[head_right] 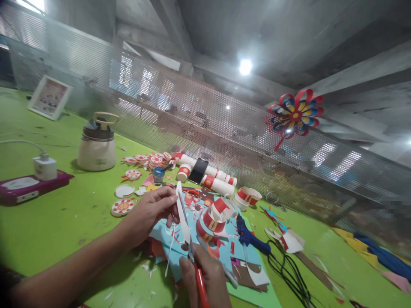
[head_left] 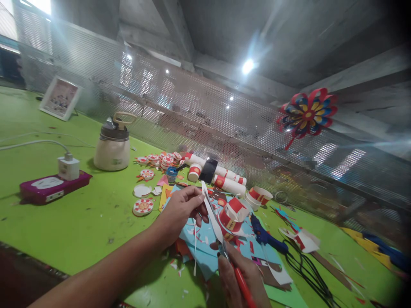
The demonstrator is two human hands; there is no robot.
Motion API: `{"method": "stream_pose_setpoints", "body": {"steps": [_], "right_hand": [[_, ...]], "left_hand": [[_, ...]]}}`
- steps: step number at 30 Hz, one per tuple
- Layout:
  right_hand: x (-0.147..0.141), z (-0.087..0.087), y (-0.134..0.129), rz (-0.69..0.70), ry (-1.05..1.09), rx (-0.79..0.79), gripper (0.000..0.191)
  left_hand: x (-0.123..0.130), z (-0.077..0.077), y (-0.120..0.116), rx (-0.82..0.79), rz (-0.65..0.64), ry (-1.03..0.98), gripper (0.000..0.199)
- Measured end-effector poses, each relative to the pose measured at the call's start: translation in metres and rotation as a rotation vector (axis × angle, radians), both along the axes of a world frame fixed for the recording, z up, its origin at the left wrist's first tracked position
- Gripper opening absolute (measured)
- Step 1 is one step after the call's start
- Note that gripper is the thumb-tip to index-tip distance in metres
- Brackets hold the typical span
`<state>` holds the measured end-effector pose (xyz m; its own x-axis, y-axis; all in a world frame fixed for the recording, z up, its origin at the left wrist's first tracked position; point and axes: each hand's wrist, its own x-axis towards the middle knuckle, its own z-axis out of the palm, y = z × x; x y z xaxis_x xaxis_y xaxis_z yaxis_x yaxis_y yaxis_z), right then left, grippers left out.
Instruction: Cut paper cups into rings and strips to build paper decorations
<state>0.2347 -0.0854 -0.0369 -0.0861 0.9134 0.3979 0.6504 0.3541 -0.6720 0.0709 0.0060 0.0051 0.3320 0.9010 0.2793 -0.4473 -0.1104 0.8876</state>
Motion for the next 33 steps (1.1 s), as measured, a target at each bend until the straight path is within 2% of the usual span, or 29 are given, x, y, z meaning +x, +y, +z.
{"method": "stream_pose_setpoints", "body": {"steps": [12,25,33], "right_hand": [[-0.003,0.007,0.001,0.057,0.061,-0.062,0.046],[-0.002,0.009,-0.001,-0.014,0.0,-0.039,0.043],[-0.003,0.013,-0.002,-0.011,0.048,-0.112,0.043]], "left_hand": [[0.003,-0.005,0.001,-0.057,-0.1,-0.025,0.019],[0.0,-0.001,0.005,0.026,0.008,0.079,0.021],[0.001,-0.004,0.007,0.018,-0.043,0.037,0.022]]}}
